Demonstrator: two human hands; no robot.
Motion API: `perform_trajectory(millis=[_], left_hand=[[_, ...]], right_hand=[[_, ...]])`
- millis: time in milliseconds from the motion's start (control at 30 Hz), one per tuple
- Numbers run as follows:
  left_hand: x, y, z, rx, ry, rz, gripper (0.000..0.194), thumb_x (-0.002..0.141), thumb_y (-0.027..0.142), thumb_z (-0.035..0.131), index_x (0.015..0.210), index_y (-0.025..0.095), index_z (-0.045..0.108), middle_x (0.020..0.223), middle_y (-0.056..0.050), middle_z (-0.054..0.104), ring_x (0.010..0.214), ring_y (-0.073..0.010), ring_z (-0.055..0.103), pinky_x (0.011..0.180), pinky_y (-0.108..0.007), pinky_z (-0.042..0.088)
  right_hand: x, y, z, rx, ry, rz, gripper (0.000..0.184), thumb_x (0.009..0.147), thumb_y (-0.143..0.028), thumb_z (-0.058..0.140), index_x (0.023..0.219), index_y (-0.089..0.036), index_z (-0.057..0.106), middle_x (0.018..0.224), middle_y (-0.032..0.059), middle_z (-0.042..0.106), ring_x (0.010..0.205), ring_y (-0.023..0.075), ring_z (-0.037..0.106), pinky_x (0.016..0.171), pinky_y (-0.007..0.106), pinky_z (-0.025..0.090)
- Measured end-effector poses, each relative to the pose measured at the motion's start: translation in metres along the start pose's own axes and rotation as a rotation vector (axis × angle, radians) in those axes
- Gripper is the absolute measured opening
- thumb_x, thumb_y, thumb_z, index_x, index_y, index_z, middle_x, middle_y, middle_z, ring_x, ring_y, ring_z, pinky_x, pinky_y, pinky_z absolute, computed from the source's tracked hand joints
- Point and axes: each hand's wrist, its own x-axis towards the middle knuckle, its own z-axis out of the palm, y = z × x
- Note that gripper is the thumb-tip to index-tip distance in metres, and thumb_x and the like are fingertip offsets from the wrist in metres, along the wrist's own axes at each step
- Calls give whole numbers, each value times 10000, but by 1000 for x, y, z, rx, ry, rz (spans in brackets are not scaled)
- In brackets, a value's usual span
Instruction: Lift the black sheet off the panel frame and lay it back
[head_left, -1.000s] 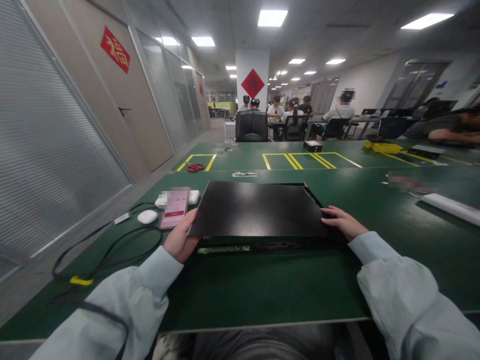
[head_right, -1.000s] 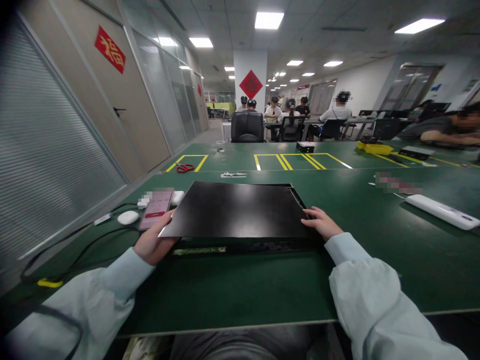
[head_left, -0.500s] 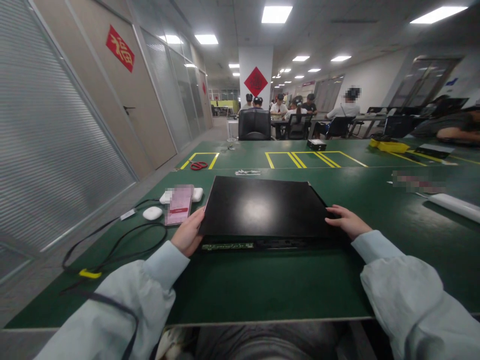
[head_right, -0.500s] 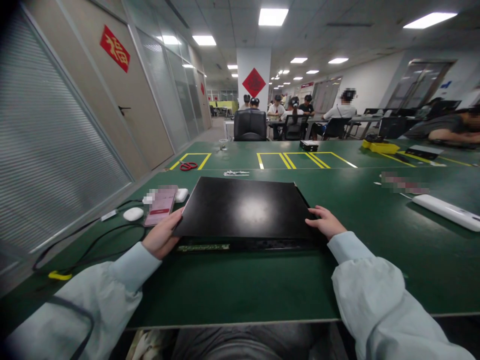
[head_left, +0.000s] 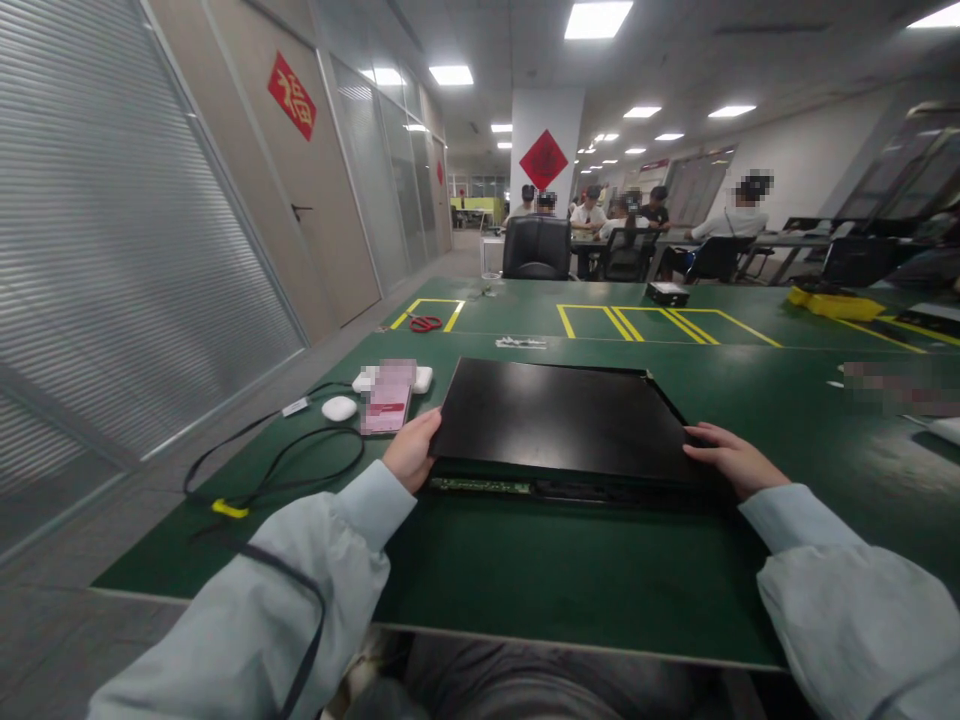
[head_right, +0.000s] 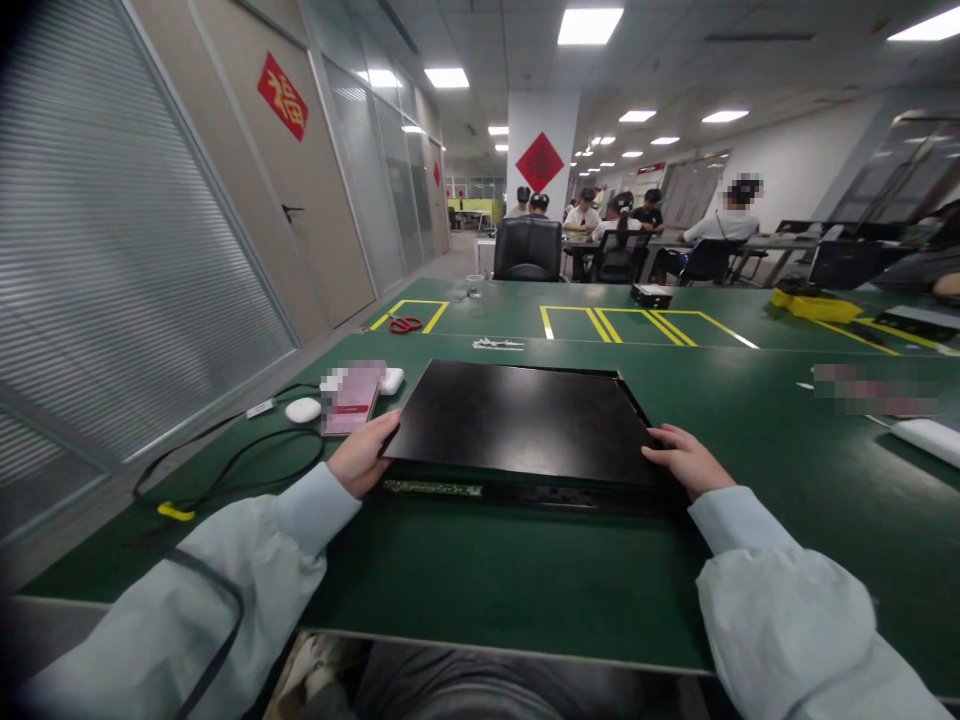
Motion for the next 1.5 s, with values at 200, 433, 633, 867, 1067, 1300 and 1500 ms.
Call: perform_trajectory(millis=[200, 433, 633, 867, 1067, 1300, 1500], left_hand=[[-4, 5, 4, -33, 72, -6, 211, 838, 59, 710, 985, 157, 825, 894, -90, 841, 847, -246, 783, 599, -260, 571], [-6, 8, 1, -79, 76, 10, 216, 763, 7, 742, 929, 124, 816, 908, -100, 841, 796, -214, 774, 598, -242, 582], [-9, 7, -1, -57, 30, 12, 309, 761, -17, 742, 1021, 124, 831, 929, -114, 844, 850, -235, 788, 627, -247, 585], [-10, 7, 0, 2, 4, 25, 382, 752, 5, 786, 1113, 129, 812, 927, -98, 842, 831, -217, 787, 626, -226, 584], [-12, 7, 4, 46, 27, 9, 210, 783, 22, 775, 967, 119, 804, 887, -93, 824, 743, -178, 749, 619, -223, 571], [-13, 9, 4, 57, 43, -1, 162, 801, 14, 743, 913, 127, 772, 869, -70, 804, 658, -143, 690, 577, -217, 546], [-14, 11, 6, 72, 72, 1, 218, 788, -14, 702, 935, 132, 769, 848, -56, 786, 676, -147, 691, 547, -203, 534]], right_hand=[[-2, -3, -1, -26, -16, -23, 436, 520, -473, 869, 903, -267, 831, 1538, 152, 601, 1527, 458, 428, 1278, 572, 322], [-4, -5, -1, 10, -27, -14, 467, 519, -481, 851, 933, -265, 850, 1558, 145, 595, 1509, 431, 463, 1261, 549, 344], [4, 4, -4, 49, -57, -16, 403, 566, -446, 859, 944, -304, 870, 1513, 101, 645, 1419, 442, 563, 1148, 565, 492], [-1, -6, -1, 103, -6, 63, 336, 558, -273, 829, 893, -257, 854, 1520, 116, 637, 1489, 405, 497, 1241, 519, 396], [-3, -12, 0, 110, -22, 85, 294, 588, -233, 814, 880, -232, 850, 1550, 124, 610, 1505, 398, 478, 1239, 492, 399], [-4, -13, 2, 31, 19, 22, 299, 588, -225, 793, 882, -233, 850, 1466, 132, 669, 1471, 389, 516, 1248, 501, 369], [-3, -10, 5, -33, 38, -26, 314, 594, -250, 784, 901, -243, 852, 1414, 125, 703, 1402, 365, 581, 1234, 495, 382]])
